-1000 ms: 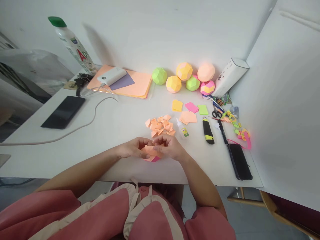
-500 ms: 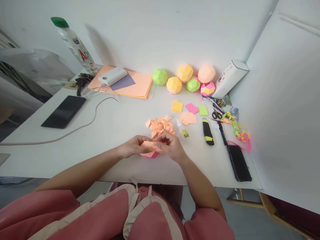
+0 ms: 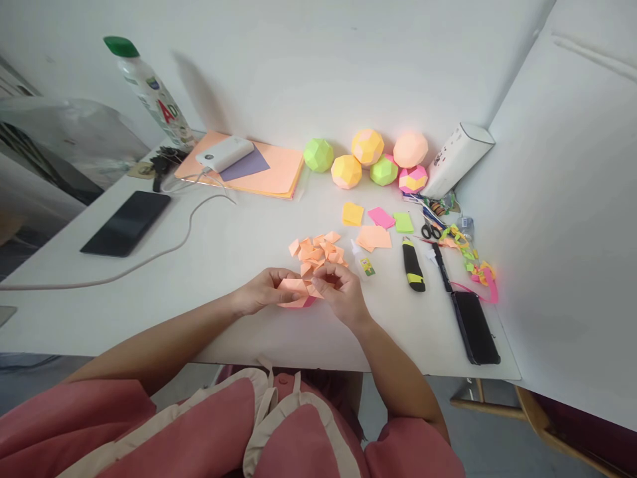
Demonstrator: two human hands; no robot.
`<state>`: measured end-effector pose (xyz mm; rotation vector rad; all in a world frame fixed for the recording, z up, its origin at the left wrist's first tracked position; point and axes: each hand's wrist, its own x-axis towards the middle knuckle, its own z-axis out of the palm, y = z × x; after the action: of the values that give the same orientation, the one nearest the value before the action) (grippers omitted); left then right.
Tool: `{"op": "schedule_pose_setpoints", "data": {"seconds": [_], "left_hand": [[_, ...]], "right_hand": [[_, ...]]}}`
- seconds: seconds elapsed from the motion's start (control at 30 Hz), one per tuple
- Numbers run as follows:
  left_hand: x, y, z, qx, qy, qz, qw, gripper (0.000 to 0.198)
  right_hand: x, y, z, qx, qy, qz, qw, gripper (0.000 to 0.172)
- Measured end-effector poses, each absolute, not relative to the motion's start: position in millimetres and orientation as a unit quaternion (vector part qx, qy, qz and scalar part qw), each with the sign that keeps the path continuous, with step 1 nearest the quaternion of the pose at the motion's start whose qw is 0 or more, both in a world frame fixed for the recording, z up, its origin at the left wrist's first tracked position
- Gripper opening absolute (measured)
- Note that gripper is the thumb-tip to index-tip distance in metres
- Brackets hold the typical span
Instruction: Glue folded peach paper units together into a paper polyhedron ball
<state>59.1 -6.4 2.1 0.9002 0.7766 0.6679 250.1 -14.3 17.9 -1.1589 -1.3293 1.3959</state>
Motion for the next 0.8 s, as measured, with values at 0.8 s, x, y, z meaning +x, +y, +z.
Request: {"op": "schedule_pose_setpoints", "data": {"seconds": [0.8], "left_hand": [[56.4,-4.2,0.2,0.428,0.348,0.284,0.784,0.025]], "right_hand": [[250.1,-15.4,20.2,-0.433,-0.653,0.464,0.414,0.005]]}}
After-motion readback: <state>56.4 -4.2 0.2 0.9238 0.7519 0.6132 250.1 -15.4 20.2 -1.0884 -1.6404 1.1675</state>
